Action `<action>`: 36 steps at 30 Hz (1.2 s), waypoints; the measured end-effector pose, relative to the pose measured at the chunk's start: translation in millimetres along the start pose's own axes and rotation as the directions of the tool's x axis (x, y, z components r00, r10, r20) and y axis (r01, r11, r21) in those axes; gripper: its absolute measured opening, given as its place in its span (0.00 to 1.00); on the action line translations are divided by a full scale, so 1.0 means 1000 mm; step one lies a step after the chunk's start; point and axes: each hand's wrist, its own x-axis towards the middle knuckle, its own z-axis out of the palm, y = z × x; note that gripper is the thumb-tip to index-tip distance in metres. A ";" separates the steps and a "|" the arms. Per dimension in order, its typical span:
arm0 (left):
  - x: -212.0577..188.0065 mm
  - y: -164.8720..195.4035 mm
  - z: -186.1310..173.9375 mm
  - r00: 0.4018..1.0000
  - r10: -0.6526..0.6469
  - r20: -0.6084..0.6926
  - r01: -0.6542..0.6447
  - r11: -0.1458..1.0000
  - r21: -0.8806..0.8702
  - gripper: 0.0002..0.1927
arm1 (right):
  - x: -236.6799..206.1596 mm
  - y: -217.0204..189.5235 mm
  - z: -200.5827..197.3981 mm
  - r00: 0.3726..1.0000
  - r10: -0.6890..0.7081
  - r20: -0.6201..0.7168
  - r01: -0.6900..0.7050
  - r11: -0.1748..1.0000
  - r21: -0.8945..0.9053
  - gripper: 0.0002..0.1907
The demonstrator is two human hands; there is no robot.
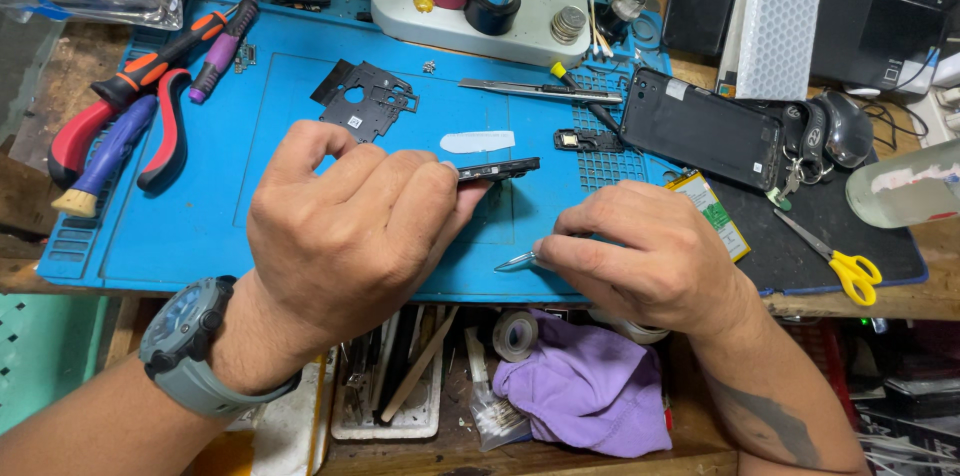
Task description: The person uses tweezers to carefully place and adjust small internal components inside a disassembled smartphone. They then cut a piece of white adhesive tape and apply it to the device's edge before picking up a new screen assembly.
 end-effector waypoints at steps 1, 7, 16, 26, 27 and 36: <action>0.000 0.000 0.000 1.000 0.001 0.001 -0.001 1.000 0.000 0.16 | 0.000 0.000 0.000 1.000 0.001 -0.001 -0.001 1.000 0.000 0.12; 0.000 -0.001 0.001 1.000 0.002 0.001 -0.002 1.000 0.003 0.16 | -0.001 0.001 0.000 1.000 0.006 -0.004 -0.006 1.000 -0.011 0.12; 0.000 0.000 0.000 1.000 0.000 0.002 0.000 1.000 0.005 0.16 | 0.001 -0.001 0.000 1.000 0.000 0.004 0.000 1.000 0.001 0.12; 0.005 0.001 -0.002 1.000 0.018 -0.025 -0.018 1.000 0.026 0.16 | 0.000 -0.001 -0.001 1.000 0.008 0.003 -0.008 1.000 -0.004 0.12; 0.004 0.001 -0.002 1.000 0.010 -0.008 -0.010 1.000 0.017 0.17 | 0.000 -0.001 0.000 1.000 0.005 -0.005 -0.005 1.000 -0.002 0.12; -0.001 0.000 0.000 1.000 0.001 0.008 -0.001 1.000 0.005 0.17 | 0.000 0.000 0.001 1.000 0.002 0.004 -0.002 1.000 -0.001 0.13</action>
